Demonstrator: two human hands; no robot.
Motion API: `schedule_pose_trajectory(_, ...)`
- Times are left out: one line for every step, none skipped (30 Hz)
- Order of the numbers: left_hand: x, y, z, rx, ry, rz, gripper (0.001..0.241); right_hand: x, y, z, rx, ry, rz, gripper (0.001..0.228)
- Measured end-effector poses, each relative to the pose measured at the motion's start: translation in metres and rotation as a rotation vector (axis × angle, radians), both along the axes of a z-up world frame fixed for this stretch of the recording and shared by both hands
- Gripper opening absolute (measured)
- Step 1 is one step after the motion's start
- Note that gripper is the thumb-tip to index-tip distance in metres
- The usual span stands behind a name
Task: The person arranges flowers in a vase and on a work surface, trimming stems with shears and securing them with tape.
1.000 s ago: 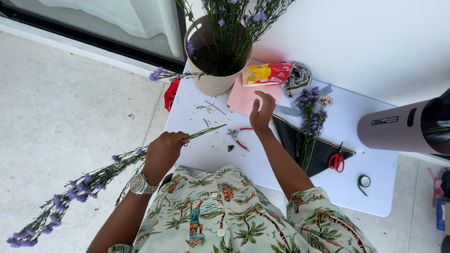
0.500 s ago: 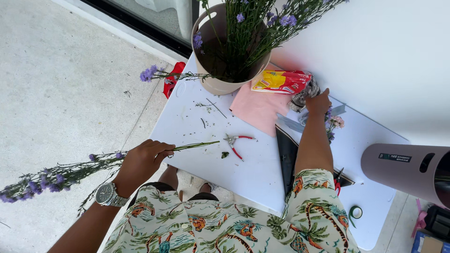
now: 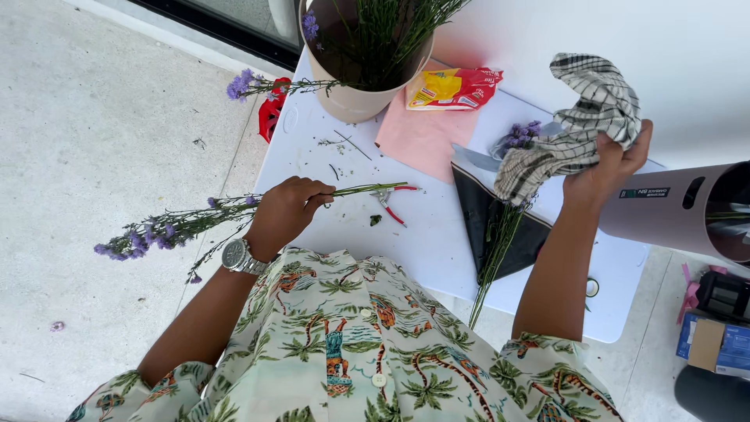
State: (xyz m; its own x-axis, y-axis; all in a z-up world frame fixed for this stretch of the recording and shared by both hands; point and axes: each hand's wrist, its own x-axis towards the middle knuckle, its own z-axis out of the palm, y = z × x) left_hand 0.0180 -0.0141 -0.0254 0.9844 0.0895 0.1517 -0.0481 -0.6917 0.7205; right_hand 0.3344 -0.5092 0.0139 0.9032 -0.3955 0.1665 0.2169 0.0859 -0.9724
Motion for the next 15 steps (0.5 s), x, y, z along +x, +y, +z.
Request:
schedule_pose_trajectory(0.005,-0.003,-0.002,0.004,-0.003,-0.004,0.013,-0.026,0.004,0.014,0.004,-0.003,-0.004,0.069)
schedule_pose_trajectory(0.009,-0.007,-0.004,0.006,-0.022,-0.022,0.013,-0.05,0.007,0.029,-0.115,-0.058,0.007,0.079)
schedule_pose_trajectory(0.014,-0.012,-0.006,0.008,-0.042,-0.041,0.014,-0.075,0.01,0.044,-0.234,-0.112,0.016,0.095)
schedule_pose_trajectory(0.017,-0.016,-0.006,0.009,-0.042,-0.041,0.014,-0.091,0.06,0.074,-0.233,-0.113,0.016,0.095)
schedule_pose_trajectory(0.02,-0.02,-0.006,0.011,-0.03,-0.057,0.014,-0.118,0.108,0.1,-0.316,-0.285,0.187,0.065)
schedule_pose_trajectory(0.024,-0.024,-0.006,0.013,-0.018,-0.072,0.014,-0.155,0.153,0.124,-0.395,-0.464,0.354,0.045)
schedule_pose_trajectory(0.026,-0.027,0.005,0.015,-0.019,-0.072,0.014,-0.162,0.168,0.1,-0.394,-0.465,0.353,0.045)
schedule_pose_trajectory(0.028,-0.03,0.016,-0.008,0.029,-0.11,0.01,-0.17,0.184,0.075,-0.528,-0.505,0.482,0.06)
schedule_pose_trajectory(0.03,-0.032,0.027,-0.031,0.077,-0.146,0.009,-0.178,0.2,0.051,-0.662,-0.539,0.613,0.075)
schedule_pose_trajectory(0.03,-0.035,0.029,-0.029,0.076,-0.143,0.009,-0.183,0.212,0.054,-0.66,-0.541,0.615,0.075)
schedule_pose_trajectory(0.031,-0.038,0.032,-0.039,0.076,-0.145,0.008,-0.188,0.224,0.057,-1.007,-0.495,0.747,0.063)
schedule_pose_trajectory(0.03,-0.041,0.034,-0.049,0.078,-0.141,0.008,-0.193,0.237,0.059,-1.355,-0.437,0.874,0.053)
schedule_pose_trajectory(0.029,-0.04,0.038,-0.047,0.079,-0.132,0.008,-0.189,0.238,0.053,-1.351,-0.443,0.881,0.053)
schedule_pose_trajectory(0.029,-0.04,0.042,-0.028,0.078,-0.145,0.011,-0.186,0.238,0.046,-1.53,-0.537,0.908,0.088)
schedule_pose_trajectory(0.029,-0.04,0.046,-0.008,0.078,-0.158,0.013,-0.183,0.238,0.04,-1.709,-0.634,0.928,0.13)
